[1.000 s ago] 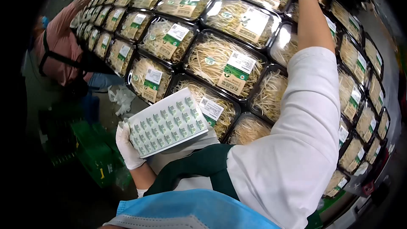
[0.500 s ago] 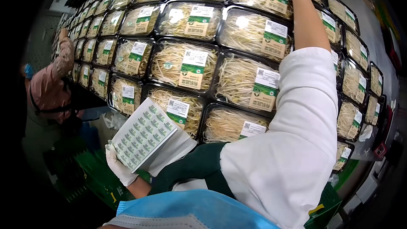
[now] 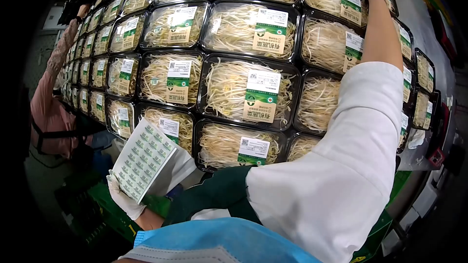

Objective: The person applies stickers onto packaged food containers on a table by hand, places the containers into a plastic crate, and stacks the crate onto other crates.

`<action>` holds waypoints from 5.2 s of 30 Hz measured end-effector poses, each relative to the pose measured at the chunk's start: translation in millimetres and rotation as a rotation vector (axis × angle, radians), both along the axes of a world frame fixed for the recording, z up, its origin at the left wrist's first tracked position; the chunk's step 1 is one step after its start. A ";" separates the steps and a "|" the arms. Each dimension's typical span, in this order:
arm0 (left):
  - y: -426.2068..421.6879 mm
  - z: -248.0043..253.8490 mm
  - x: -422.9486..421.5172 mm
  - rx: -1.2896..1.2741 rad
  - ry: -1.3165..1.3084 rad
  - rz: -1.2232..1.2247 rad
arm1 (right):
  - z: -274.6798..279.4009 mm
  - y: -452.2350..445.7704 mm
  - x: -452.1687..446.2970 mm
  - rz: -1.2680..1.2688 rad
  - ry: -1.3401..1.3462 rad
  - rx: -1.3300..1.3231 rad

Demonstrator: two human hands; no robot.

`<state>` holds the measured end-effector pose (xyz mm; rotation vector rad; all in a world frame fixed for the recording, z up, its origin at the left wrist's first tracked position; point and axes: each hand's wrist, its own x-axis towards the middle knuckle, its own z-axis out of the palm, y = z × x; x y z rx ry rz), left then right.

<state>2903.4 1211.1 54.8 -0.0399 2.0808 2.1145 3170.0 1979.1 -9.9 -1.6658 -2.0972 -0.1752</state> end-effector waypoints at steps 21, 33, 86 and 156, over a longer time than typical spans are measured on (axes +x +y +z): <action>0.9 21.7 37.9 0.126 0.005 -0.275 | 10.4 -206.7 -219.4 0.584 -0.070 -0.046; 6.7 1.7 69.8 0.066 0.365 -0.822 | 112.0 -581.1 -128.8 1.878 0.230 -0.518; -96.5 -56.6 124.4 0.607 -0.070 -0.438 | 40.5 -644.1 0.8 1.125 0.786 -0.994; -81.5 -115.9 108.7 0.387 -0.353 -0.640 | 9.5 -515.8 87.2 0.420 0.278 -0.186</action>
